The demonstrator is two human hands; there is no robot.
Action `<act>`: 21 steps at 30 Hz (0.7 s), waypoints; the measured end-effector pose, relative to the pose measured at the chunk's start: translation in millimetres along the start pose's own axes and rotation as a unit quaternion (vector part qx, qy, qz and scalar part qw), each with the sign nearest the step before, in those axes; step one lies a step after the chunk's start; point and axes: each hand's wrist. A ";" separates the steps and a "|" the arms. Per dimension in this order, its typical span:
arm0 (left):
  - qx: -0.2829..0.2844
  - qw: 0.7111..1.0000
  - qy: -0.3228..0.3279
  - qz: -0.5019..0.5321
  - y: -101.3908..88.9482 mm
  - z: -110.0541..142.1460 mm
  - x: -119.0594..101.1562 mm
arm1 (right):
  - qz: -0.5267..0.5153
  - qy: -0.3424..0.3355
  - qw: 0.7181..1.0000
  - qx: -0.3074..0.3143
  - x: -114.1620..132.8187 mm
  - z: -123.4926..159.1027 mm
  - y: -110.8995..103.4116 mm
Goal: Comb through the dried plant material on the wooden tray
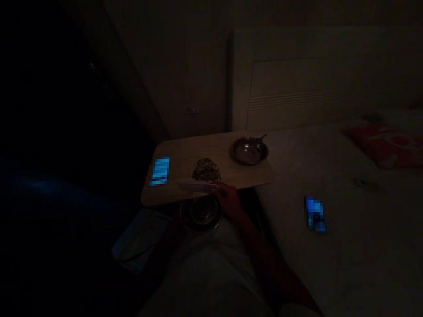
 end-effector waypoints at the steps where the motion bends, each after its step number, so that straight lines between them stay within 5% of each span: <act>1: 0.001 1.000 0.004 0.001 0.7 0.2 -0.3 | -0.004 0.002 1.000 -0.001 0.6 0.6 -0.4; 21: -0.014 1.000 0.008 -0.014 -0.6 0.4 -0.2 | -0.060 0.053 0.996 -0.038 -5.9 12.8 -7.7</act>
Point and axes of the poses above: each hand's wrist, its own z-axis away from the middle knuckle, its own y-axis out of the palm, x = y × z, and after that the axes turned 1 degree about x, right-handed
